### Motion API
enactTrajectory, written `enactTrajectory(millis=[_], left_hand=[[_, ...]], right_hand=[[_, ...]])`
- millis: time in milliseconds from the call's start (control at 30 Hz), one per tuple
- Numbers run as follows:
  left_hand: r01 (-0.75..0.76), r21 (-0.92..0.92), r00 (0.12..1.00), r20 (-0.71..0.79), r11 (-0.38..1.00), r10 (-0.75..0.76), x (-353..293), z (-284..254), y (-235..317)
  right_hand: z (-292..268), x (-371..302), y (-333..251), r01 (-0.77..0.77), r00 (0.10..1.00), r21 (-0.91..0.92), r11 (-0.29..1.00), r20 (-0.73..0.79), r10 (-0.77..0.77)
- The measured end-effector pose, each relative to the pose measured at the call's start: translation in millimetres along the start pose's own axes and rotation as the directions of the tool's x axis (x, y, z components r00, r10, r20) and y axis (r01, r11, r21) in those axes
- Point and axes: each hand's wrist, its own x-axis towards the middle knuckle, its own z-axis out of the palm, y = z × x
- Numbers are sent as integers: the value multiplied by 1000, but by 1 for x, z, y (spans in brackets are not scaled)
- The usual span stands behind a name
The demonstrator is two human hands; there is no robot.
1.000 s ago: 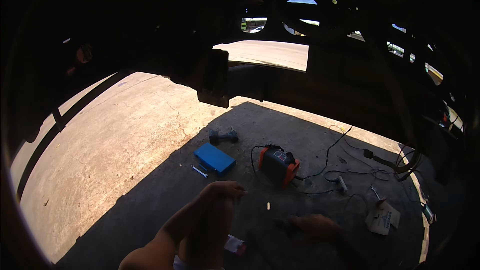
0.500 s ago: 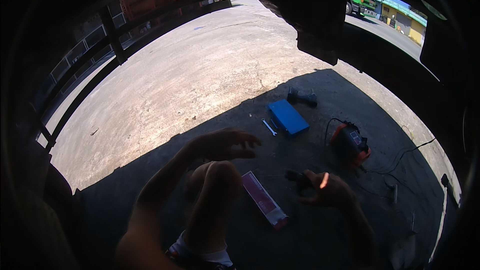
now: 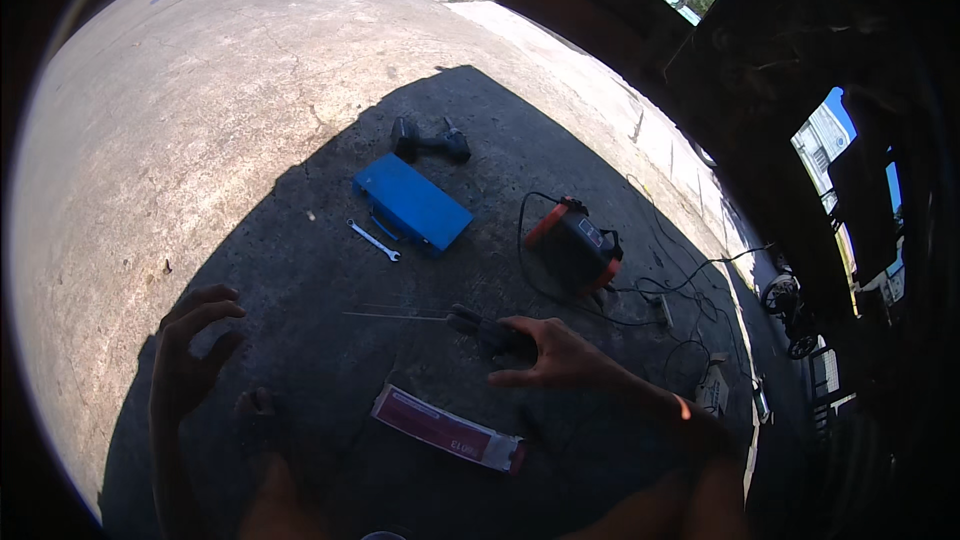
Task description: The person sits under a truck and uses a welding torch to join metal parts on the vehicle frame. They then pick up a metal plate, position it against the rear frame, and hold it in place while another person assists.
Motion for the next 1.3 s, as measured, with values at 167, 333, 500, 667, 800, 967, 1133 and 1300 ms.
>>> enactTrajectory(millis=[167, 333, 500, 667, 800, 967, 1133, 1300], left_hand=[[-167, -56, 945, -293, 984, 144, 83, -73, -45], [-434, 46, 802, -436, 900, 409, 210, -144, -37], [-601, 156, 637, -499, 784, 587, 298, -167, 18], [-640, 483, 387, -469, 598, 794, 364, -191, 68], [-510, 644, 283, -500, 570, 819, 432, -200, 84], [-372, 728, 189, -548, 576, 815, 489, -186, 75], [-338, 710, 397, -487, 618, 778, 497, -180, 65], [-423, 671, 371, -485, 609, 792, 502, -182, 63]], right_hand=[[-23, 20, -55, -219, 975, 291, 931, 32, 219], [-37, 31, -103, -142, 964, 579, 802, -104, 246], [-28, 34, -138, -67, 909, 828, 557, -180, 377], [-15, 26, -178, -80, 752, 703, 707, -423, 506], [-10, 32, -201, -9, 542, 537, 843, -706, 456], [-31, 53, -222, 28, 344, 454, 891, -841, 418], [-64, 79, -246, 255, 107, 238, 937, -970, 217], [-97, 81, -268, 196, -23, 91, 976, -995, 98]])
